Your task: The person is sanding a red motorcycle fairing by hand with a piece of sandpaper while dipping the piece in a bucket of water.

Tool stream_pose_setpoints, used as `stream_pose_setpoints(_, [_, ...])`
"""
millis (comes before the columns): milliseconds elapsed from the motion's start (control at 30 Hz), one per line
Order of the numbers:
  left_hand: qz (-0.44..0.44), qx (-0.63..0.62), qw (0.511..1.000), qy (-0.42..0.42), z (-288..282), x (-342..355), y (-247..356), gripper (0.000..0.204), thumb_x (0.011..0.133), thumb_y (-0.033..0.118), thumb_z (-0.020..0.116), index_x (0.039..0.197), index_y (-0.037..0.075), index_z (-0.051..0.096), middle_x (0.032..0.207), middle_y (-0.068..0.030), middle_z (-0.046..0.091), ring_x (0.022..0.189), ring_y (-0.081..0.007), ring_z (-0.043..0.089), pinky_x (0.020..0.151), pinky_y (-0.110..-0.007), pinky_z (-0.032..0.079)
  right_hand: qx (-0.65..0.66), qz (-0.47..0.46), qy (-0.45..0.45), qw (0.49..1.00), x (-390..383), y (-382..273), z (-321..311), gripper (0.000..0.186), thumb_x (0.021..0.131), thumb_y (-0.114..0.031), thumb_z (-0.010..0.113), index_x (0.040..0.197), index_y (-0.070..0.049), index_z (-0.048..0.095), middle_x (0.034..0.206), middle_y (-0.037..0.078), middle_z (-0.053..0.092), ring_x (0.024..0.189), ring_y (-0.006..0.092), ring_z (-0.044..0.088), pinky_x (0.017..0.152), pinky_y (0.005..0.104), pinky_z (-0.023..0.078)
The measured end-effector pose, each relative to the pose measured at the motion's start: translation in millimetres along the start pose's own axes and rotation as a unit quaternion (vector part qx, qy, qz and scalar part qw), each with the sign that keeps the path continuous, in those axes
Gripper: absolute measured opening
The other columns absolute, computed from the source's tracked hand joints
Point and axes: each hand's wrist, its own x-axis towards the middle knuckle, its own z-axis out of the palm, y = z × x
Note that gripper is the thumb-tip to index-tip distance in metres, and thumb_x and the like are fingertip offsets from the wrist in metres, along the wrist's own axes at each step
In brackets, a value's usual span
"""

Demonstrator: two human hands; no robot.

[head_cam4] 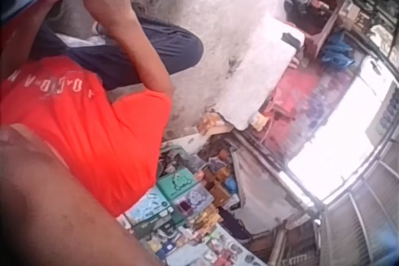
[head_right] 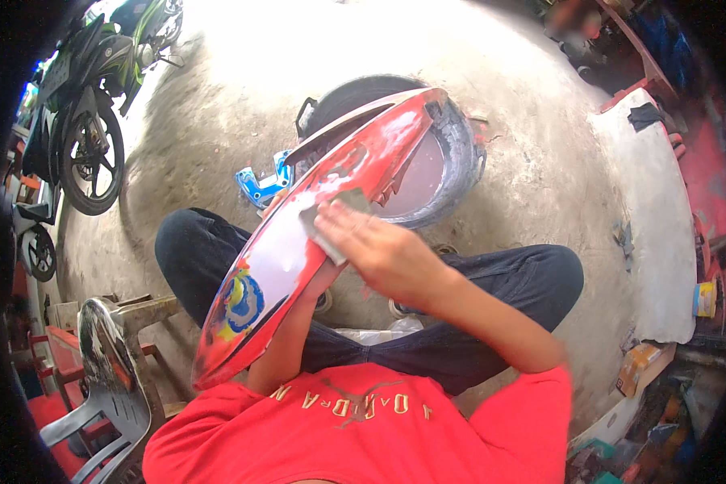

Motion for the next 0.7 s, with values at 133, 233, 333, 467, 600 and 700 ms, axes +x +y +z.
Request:
stream_pose_setpoints(133, [-0.048,0.003,0.991,-0.122,-11,1,-1,0.052,0.110,0.038,0.040,0.156,0.014,0.039,0.160,-0.0102,0.042,0.144,-0.0287,0.044,0.119,-0.056,0.036,-0.024,0.082,0.024,0.996,-4,41,-4,0.062,0.084,0.009,0.056,0.145,-0.001,0.055,0.148,0.023,0.056,0.139,0.0353,0.054,0.115,0.0445,0.047])
stream_pose_setpoints(233, [-0.019,-0.092,0.989,-0.111,-45,-10,-3,0.053,0.109,0.039,0.044,0.154,0.013,0.041,0.157,-0.0100,0.045,0.140,-0.0295,0.047,0.115,-0.056,0.040,0.036,0.027,-0.025,0.999,2,14,-5,0.055,0.091,-0.001,0.052,0.146,0.001,0.053,0.147,0.023,0.057,0.140,0.0339,0.054,0.117,0.0442,0.045])
stream_pose_setpoints(333, [-0.009,-0.087,0.995,-0.048,-7,1,-8,0.052,0.108,0.040,0.045,0.153,0.013,0.042,0.154,-0.0095,0.047,0.135,-0.0297,0.050,0.112,-0.056,0.042,-0.027,-0.028,-0.012,0.999,0,14,-4,0.053,0.093,-0.002,0.051,0.146,0.001,0.053,0.146,0.023,0.058,0.137,0.0341,0.057,0.115,0.0437,0.047])
stream_pose_setpoints(467, [-0.035,0.048,0.995,-0.076,-22,2,-1,0.048,0.109,0.038,0.044,0.152,0.017,0.045,0.153,-0.0085,0.049,0.134,-0.0264,0.053,0.112,-0.056,0.043,-0.022,0.057,-0.010,0.998,-3,42,-4,0.052,0.094,-0.002,0.051,0.146,0.002,0.053,0.147,0.022,0.057,0.137,0.0342,0.057,0.115,0.0431,0.047])
stream_pose_setpoints(600, [0.009,-0.097,0.990,-0.100,-44,-2,5,0.049,0.111,0.033,0.041,0.156,0.015,0.042,0.150,-0.0123,0.054,0.143,-0.0199,0.048,0.122,-0.047,0.039,-0.011,-0.059,-0.021,0.998,4,2,-6,0.054,0.089,0.000,0.053,0.143,0.002,0.055,0.148,0.023,0.056,0.137,0.0339,0.057,0.114,0.0427,0.047])
stream_pose_setpoints(700, [-0.060,-0.015,0.984,-0.169,3,3,0,0.048,0.111,0.032,0.041,0.156,0.014,0.042,0.151,-0.0120,0.054,0.142,-0.0215,0.049,0.122,-0.045,0.039,-0.018,0.087,0.021,0.996,0,46,-14,0.051,0.088,0.008,0.052,0.138,0.003,0.059,0.142,0.022,0.062,0.132,0.0327,0.061,0.113,0.0433,0.049])
